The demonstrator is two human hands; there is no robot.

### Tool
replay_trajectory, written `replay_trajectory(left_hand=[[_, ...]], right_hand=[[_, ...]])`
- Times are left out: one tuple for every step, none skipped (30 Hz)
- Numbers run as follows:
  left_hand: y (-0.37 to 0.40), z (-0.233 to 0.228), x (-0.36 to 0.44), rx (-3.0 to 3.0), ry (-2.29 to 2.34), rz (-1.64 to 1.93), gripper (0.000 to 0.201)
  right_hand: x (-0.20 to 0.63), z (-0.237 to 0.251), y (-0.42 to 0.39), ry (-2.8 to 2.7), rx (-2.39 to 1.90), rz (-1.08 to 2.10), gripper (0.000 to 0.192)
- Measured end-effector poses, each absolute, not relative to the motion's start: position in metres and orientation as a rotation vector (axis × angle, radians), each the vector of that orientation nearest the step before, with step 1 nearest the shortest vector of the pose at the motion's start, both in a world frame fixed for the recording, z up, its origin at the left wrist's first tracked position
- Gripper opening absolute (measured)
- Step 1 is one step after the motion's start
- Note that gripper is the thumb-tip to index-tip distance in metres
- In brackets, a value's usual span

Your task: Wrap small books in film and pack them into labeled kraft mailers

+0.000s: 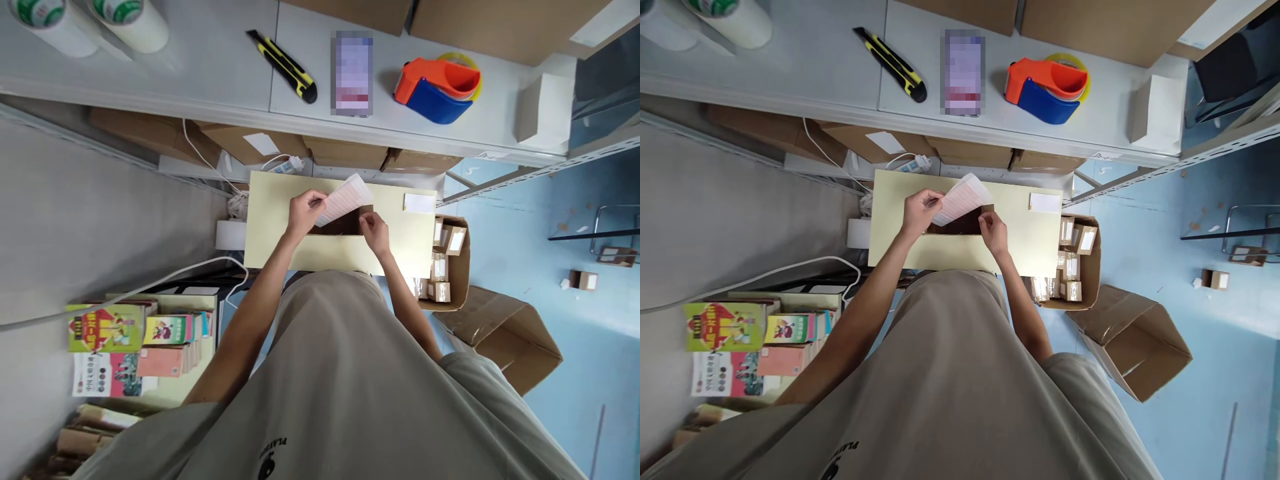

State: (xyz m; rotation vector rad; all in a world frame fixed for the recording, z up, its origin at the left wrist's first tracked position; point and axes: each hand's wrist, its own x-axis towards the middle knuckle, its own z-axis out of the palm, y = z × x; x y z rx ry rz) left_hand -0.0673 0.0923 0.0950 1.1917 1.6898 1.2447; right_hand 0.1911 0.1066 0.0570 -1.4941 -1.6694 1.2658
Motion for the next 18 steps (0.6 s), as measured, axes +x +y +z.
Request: replay_trajectory(left_hand=[[0.093, 0.091, -0.068, 1.182, 1.694, 1.231, 0.008], [0.092, 0.089, -0.071, 1.182, 1.701, 1.218, 0.008], [0.09, 0.087, -0.075, 1.192, 1.707, 1.207, 0.008], [0.087, 0.086, -0.081, 1.209, 1.712, 1.199, 0.008], [0.084, 0.087, -0.087, 1.232, 1.715, 1.192, 0.008], [0.081, 0.088, -0.093, 1.256, 1.72, 1.184, 0.008], [0.078, 0.09, -0.1, 1.28, 1.725, 1.168, 0.008], [0.075, 0.092, -0.106, 1.305, 1.733, 1.146, 0.009], [0.072, 0.095, -0.111, 1.335, 1.74, 1.114, 0.01], [0.07, 0.097, -0.116, 1.374, 1.744, 1.073, 0.011], [0.069, 0.099, -0.119, 1.423, 1.746, 1.024, 0.012], [0.068, 0.1, -0.12, 1.481, 1.745, 0.974, 0.014], [0.068, 0.1, -0.12, 1.546, 1.74, 0.922, 0.015], [0.068, 0.1, -0.118, 1.609, 1.736, 0.869, 0.016], [0.069, 0.099, -0.114, 1.665, 1.735, 0.814, 0.017], [0.071, 0.097, -0.109, 1.711, 1.74, 0.757, 0.018], [0.072, 0.094, -0.103, 1.747, 1.747, 0.701, 0.019], [0.073, 0.091, -0.097, 1.773, 1.755, 0.648, 0.02]], right_hand=[[0.192, 0.058, 0.106, -1.67, -1.503, 1.255, 0.061], [0.192, 0.058, 0.105, -1.672, -1.513, 1.248, 0.06], [0.192, 0.058, 0.105, -1.676, -1.522, 1.242, 0.059], [0.192, 0.058, 0.105, -1.682, -1.531, 1.236, 0.058], [0.192, 0.057, 0.105, -1.688, -1.538, 1.227, 0.058], [0.192, 0.057, 0.105, -1.692, -1.545, 1.217, 0.058], [0.192, 0.056, 0.105, -1.694, -1.551, 1.208, 0.058], [0.192, 0.054, 0.105, -1.692, -1.556, 1.199, 0.058], [0.192, 0.053, 0.106, -1.689, -1.561, 1.192, 0.058], [0.191, 0.051, 0.106, -1.685, -1.565, 1.188, 0.058], [0.191, 0.05, 0.106, -1.683, -1.568, 1.186, 0.057], [0.191, 0.049, 0.107, -1.683, -1.568, 1.186, 0.057], [0.191, 0.048, 0.107, -1.686, -1.565, 1.187, 0.056], [0.19, 0.047, 0.107, -1.692, -1.557, 1.189, 0.054], [0.19, 0.046, 0.108, -1.706, -1.543, 1.19, 0.051], [0.19, 0.047, 0.108, -1.728, -1.529, 1.185, 0.047], [0.19, 0.047, 0.109, -1.758, -1.52, 1.173, 0.044], [0.19, 0.048, 0.11, -1.794, -1.519, 1.155, 0.04]])
